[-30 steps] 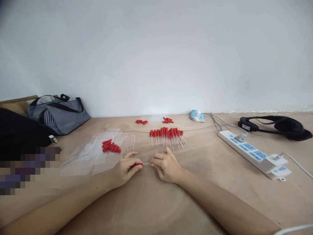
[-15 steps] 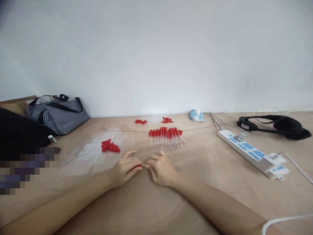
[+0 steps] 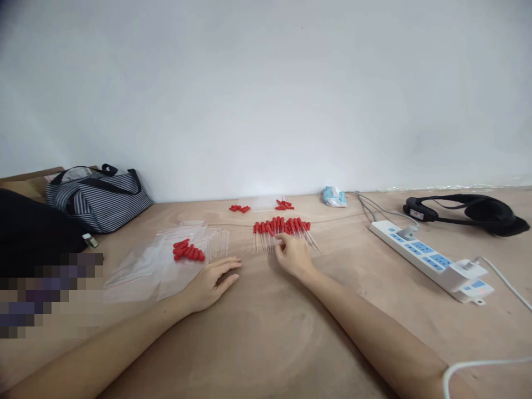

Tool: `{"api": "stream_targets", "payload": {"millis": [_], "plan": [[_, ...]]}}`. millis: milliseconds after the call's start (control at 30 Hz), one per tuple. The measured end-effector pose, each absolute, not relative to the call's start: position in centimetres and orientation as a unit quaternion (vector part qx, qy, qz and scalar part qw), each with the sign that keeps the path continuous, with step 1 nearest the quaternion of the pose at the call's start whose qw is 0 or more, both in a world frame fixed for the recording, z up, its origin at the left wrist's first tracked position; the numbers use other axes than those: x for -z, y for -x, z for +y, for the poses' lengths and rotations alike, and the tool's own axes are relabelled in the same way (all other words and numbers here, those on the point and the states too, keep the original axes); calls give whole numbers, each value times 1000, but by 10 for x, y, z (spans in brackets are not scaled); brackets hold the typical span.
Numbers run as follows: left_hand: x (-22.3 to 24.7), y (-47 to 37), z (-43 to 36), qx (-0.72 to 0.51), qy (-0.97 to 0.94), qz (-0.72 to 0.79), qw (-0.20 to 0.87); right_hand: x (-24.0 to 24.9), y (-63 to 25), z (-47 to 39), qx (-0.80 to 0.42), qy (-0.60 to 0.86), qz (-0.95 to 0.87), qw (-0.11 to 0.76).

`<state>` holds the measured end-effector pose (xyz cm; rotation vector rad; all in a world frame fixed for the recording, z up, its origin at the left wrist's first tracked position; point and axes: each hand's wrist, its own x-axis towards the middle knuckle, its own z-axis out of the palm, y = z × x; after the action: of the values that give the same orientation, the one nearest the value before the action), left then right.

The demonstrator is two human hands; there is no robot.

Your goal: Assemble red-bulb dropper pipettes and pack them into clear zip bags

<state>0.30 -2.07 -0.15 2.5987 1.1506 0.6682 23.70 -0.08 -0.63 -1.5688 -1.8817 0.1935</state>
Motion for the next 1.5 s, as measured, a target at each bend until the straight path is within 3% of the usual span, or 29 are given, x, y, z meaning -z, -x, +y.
{"api": "stream_targets", "payload": {"millis": [300, 533, 667, 833, 1067, 1500], "plan": [[2, -2, -19, -214, -897, 371, 114, -4, -199, 39, -12, 730, -627, 271], [4, -3, -18, -211, -902, 363, 100, 2, -194, 42, 22, 734, -636, 239], [-4, 2, -11, -237, -890, 388, 23, 1, -189, 35, 48, 701, -663, 260], [-25, 41, 25, -251, -779, 567, -96, -1, -163, 26, 35, 643, -723, 250], [-34, 105, 61, -194, -670, 716, -22, -7, -112, 31, -37, 654, -725, 212], [-17, 88, 58, -173, -713, 677, 55, -14, -108, 36, -68, 695, -702, 140]]}}
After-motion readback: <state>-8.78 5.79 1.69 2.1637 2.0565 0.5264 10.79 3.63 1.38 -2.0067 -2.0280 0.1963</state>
